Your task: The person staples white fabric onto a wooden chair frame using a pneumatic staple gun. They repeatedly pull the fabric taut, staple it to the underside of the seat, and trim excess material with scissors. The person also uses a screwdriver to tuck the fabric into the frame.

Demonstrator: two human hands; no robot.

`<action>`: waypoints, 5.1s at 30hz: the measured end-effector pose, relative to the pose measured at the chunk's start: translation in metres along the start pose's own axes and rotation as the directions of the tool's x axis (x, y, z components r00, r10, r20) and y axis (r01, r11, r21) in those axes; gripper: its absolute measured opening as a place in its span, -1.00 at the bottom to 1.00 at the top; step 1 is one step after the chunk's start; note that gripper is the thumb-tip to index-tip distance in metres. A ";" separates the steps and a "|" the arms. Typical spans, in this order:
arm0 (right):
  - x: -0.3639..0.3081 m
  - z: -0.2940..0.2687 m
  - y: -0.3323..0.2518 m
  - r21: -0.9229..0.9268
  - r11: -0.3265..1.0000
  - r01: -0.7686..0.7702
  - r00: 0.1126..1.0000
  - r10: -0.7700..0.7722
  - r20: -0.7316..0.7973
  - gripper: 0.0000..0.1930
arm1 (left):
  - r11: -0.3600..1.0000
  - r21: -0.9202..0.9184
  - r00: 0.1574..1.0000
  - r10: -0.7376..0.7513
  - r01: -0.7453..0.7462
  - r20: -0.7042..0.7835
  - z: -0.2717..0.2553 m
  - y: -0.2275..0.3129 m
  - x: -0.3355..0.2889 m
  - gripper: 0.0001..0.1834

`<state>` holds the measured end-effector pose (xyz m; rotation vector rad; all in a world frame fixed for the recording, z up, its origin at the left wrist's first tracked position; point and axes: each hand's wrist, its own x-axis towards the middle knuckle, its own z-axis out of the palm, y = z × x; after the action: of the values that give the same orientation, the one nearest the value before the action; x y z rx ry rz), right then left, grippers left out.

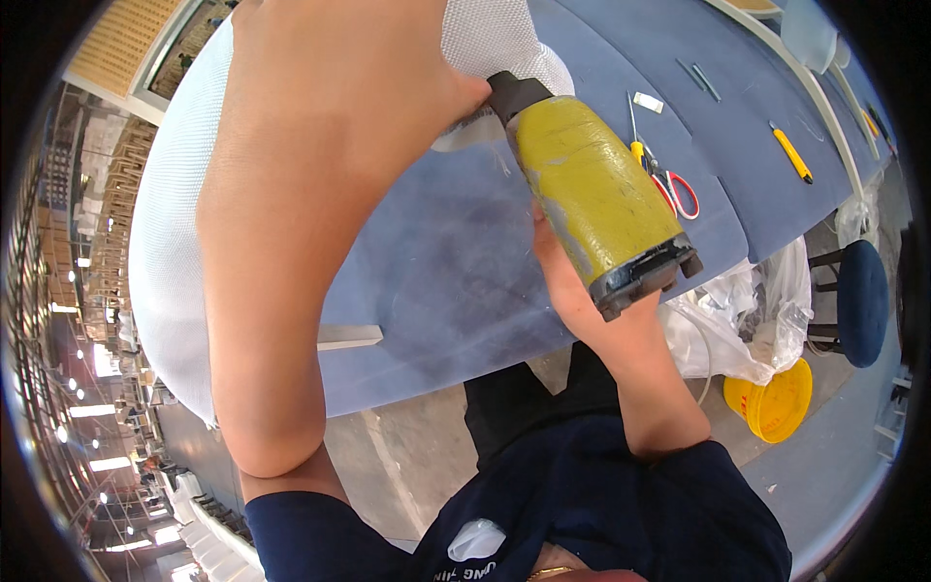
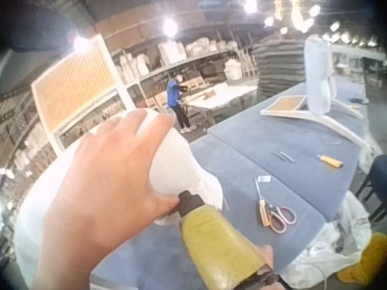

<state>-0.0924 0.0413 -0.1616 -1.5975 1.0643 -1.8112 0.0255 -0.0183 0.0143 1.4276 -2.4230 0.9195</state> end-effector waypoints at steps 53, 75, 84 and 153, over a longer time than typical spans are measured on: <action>-0.037 -0.184 0.221 -0.987 0.131 -0.087 0.979 0.197 -0.060 -0.38 | 0.256 -0.967 0.858 -0.498 0.009 -0.124 0.178 0.081 -0.091 -0.33; -0.038 -0.185 0.224 -0.984 0.154 -0.086 0.976 0.213 -0.052 -0.37 | -0.012 -0.928 0.723 -0.623 0.373 0.299 0.156 0.078 -0.194 -0.64; -0.039 -0.191 0.234 -0.992 0.109 -0.063 0.976 0.215 -0.039 -0.36 | 0.506 -0.693 0.855 -0.377 0.513 0.358 0.007 0.005 -0.257 -0.72; -0.040 -0.195 0.232 -0.978 0.203 -0.052 0.981 0.195 -0.011 -0.34 | 0.209 -0.845 0.439 -0.898 0.493 0.033 0.145 0.079 -0.197 -0.46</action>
<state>-0.3043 -0.0147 -0.3745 -2.0683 2.5211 -0.7268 0.0837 0.0668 -0.2216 1.4430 -1.1144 -0.0868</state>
